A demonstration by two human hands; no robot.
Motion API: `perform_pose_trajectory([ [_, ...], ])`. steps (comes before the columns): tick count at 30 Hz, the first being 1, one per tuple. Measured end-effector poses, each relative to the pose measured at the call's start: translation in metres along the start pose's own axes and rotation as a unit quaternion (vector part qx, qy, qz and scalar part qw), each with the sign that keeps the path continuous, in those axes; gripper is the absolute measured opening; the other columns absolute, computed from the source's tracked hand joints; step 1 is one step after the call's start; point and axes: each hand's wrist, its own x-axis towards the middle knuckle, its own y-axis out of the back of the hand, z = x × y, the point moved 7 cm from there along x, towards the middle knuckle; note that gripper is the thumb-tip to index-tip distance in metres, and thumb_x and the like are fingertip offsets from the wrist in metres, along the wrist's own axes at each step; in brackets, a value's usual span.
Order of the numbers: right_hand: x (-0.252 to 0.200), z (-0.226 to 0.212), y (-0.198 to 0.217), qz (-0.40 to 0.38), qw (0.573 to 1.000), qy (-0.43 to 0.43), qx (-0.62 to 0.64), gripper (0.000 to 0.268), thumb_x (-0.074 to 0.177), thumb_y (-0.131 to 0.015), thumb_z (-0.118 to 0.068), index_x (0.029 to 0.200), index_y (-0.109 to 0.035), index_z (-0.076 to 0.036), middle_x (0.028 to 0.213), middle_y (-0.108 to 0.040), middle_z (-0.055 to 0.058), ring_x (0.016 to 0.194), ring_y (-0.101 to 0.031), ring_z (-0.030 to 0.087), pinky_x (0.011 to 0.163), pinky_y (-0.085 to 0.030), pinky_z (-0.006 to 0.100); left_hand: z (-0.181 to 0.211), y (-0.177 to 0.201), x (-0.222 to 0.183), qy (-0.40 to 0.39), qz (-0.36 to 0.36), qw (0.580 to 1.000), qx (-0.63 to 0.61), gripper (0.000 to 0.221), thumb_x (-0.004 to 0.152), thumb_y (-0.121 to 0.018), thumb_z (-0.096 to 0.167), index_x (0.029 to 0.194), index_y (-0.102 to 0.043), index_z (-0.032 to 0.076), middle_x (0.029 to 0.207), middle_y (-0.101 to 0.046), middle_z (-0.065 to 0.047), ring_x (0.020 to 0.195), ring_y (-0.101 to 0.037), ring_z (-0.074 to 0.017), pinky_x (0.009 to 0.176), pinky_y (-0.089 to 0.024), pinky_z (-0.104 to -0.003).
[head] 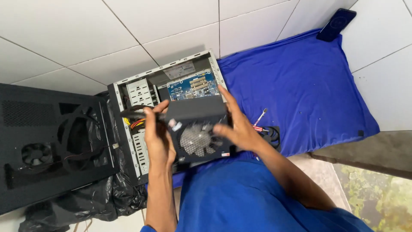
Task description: Installing a motherboard, power supply unit, and connecting internal cables inside a computer case.
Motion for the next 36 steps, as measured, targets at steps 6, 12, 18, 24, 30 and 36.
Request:
perform_pose_trajectory([
  [6,-0.008,0.082,-0.032,0.079,0.713,-0.453,0.529,0.073,0.086,-0.068,-0.058,0.126,-0.067,0.003,0.116,-0.072,0.029,0.091,-0.076,0.036,0.076,-0.063,0.048,0.023,-0.023,-0.005,-0.175,-0.150,0.953,0.197,0.080,0.095,-0.056,0.059,0.149,-0.046,0.000,0.167,-0.022,-0.022,0.152,-0.026,-0.0443,0.112,-0.040,-0.066],
  [12,-0.044,0.104,-0.032,0.024,0.771,-0.451,0.449,0.079,0.091,-0.060,-0.065,0.134,-0.063,0.002,0.127,-0.068,0.027,0.102,-0.072,0.039,0.086,-0.058,0.056,-0.023,-0.003,0.019,-0.036,0.030,0.994,-0.097,0.016,0.099,-0.065,0.019,0.102,-0.054,0.008,0.110,-0.074,-0.026,0.103,-0.075,-0.0341,0.083,-0.065,-0.040],
  [18,-0.025,-0.009,-0.010,0.033,0.915,-0.304,0.265,0.100,0.097,-0.029,-0.074,0.163,-0.010,-0.001,0.167,-0.011,0.030,0.152,-0.021,0.047,0.119,-0.025,0.064,-0.049,0.040,0.029,-0.019,0.176,0.980,-0.087,0.018,0.094,-0.069,0.018,0.087,-0.056,0.007,0.105,-0.076,-0.024,0.080,-0.077,-0.0287,0.063,-0.067,-0.041],
  [24,-0.026,0.010,0.015,-0.024,0.984,-0.009,-0.178,0.116,0.061,-0.098,-0.038,0.158,-0.039,-0.014,0.149,-0.046,0.015,0.141,-0.047,0.039,0.117,-0.038,0.052,-0.083,0.051,0.027,0.002,0.226,0.970,-0.085,0.019,0.093,-0.071,0.022,0.090,-0.055,0.013,0.103,-0.078,-0.021,0.077,-0.077,-0.0265,0.059,-0.065,-0.038],
  [30,-0.016,0.023,0.022,-0.057,0.955,-0.091,-0.278,0.100,0.055,-0.096,-0.037,0.142,-0.049,-0.023,0.136,-0.056,0.003,0.119,-0.064,0.041,0.101,-0.053,0.056,-0.082,0.041,0.015,0.067,0.150,0.986,-0.010,0.032,0.097,-0.070,0.029,0.117,-0.054,0.011,0.122,-0.075,-0.016,0.127,-0.062,-0.0241,0.119,-0.031,-0.044],
  [36,-0.022,0.053,0.038,-0.073,0.949,-0.139,-0.275,0.100,0.052,-0.096,-0.035,0.140,-0.050,-0.021,0.135,-0.058,0.008,0.118,-0.063,0.046,0.103,-0.050,0.063,-0.063,0.117,0.017,0.046,0.091,0.973,-0.208,0.065,0.093,-0.069,0.053,0.129,-0.058,0.000,0.143,-0.060,-0.022,0.136,-0.057,-0.0359,0.116,-0.047,-0.049],
])
